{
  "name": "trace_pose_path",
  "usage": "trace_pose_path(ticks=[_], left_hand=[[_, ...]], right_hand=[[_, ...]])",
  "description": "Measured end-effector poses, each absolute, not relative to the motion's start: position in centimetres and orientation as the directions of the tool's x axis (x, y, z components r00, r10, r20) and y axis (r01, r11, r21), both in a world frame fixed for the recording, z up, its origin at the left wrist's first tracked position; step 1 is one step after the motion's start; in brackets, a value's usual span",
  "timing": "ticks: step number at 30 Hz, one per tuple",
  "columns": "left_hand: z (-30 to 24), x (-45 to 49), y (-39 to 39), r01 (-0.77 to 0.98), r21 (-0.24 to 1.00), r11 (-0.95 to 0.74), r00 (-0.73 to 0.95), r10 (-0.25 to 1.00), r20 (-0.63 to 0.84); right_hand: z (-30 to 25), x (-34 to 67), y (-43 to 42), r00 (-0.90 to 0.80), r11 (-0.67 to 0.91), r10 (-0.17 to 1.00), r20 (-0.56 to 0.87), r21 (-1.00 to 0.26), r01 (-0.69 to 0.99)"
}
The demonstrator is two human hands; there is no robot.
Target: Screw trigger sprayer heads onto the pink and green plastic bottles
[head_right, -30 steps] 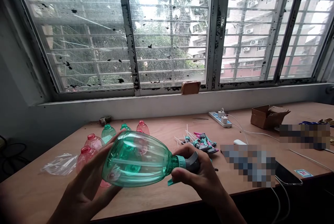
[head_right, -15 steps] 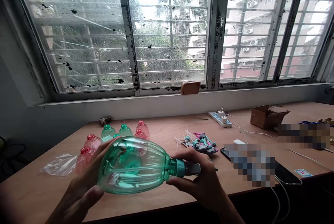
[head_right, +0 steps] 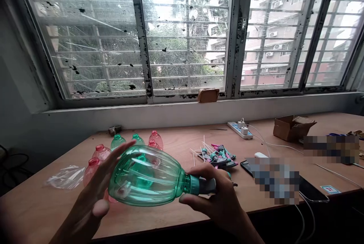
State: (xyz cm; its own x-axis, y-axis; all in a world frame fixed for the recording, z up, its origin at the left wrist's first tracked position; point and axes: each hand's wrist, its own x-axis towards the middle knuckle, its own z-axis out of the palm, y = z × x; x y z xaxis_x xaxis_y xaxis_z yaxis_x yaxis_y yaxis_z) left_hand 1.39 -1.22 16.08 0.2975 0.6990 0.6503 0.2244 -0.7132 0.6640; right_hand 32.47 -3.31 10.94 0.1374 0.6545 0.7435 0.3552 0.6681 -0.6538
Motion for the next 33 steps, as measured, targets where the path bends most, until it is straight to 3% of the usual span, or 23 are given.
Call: trace_pose_path(ticks=[2,4,6,8,10,11,13,16,18,20,21,23,25,27,30,33], left_hand=[[15.4,0.9,-0.7,0.265,0.720,-0.641,0.296,0.765,0.572],[15.1,0.5,-0.7,0.290,0.740,-0.607,0.295,0.792,0.534],[15.2,0.4,-1.1,0.292,0.712,-0.639,0.327,0.766,0.554],[15.6,0.4,-1.6,0.275,0.640,-0.717,0.408,0.690,0.598],[16.1,0.6,-1.8,0.261,0.577,-0.773,0.485,0.622,0.614],[16.3,0.8,-1.8,0.243,0.570,-0.785,0.500,0.605,0.619],[16.5,1.2,-1.5,0.166,0.608,-0.776,0.482,0.602,0.637],[16.3,2.3,-0.7,-0.001,0.710,-0.704,0.402,0.650,0.645],[16.0,3.0,-0.3,-0.054,0.782,-0.621,0.352,0.721,0.597],[15.8,3.7,-0.2,-0.048,0.851,-0.523,0.264,0.815,0.516],[15.8,4.1,-0.3,-0.032,0.875,-0.482,0.206,0.854,0.478],[15.7,4.9,-0.6,-0.009,0.885,-0.465,0.083,0.882,0.464],[15.5,5.7,-0.8,-0.003,0.834,-0.552,-0.016,0.833,0.552],[15.3,6.3,-0.8,-0.017,0.743,-0.669,-0.071,0.742,0.666],[14.8,6.7,-0.3,0.022,0.587,-0.809,-0.079,0.584,0.808],[14.9,6.6,-0.5,0.197,0.333,-0.922,-0.012,0.338,0.941]], right_hand=[[10.8,32.4,-3.5,0.129,0.695,0.571,0.811,-0.561,0.451],[11.1,32.3,-3.7,0.139,0.693,0.568,0.812,-0.562,0.451],[11.7,32.1,-3.7,0.163,0.639,0.692,0.704,-0.701,0.315],[12.4,31.9,-3.6,0.114,0.515,0.848,0.517,-0.856,0.053],[12.7,31.8,-3.6,0.026,0.411,0.911,0.411,-0.903,-0.130],[12.7,31.8,-3.5,0.025,0.430,0.902,0.430,-0.894,-0.123],[12.6,31.9,-3.6,0.109,0.603,0.786,0.608,-0.794,0.081],[12.5,31.8,-3.8,0.033,0.812,0.431,0.902,-0.404,0.421],[12.7,31.4,-3.8,-0.138,0.874,0.268,0.953,-0.181,0.452],[12.7,30.8,-3.7,-0.231,0.896,0.211,0.950,-0.094,0.434],[12.6,30.4,-3.6,-0.210,0.894,0.213,0.954,-0.104,0.435],[12.2,29.6,-3.1,-0.077,0.873,0.302,0.950,-0.244,0.422],[11.7,29.0,-2.7,0.102,0.808,0.497,0.862,-0.502,0.309],[11.4,28.5,-2.3,0.187,0.672,0.717,0.671,-0.738,0.072],[11.8,28.2,-1.8,0.119,0.441,0.897,0.425,-0.866,-0.237],[12.3,28.0,-1.4,-0.007,0.256,0.961,0.275,-0.903,-0.346]])
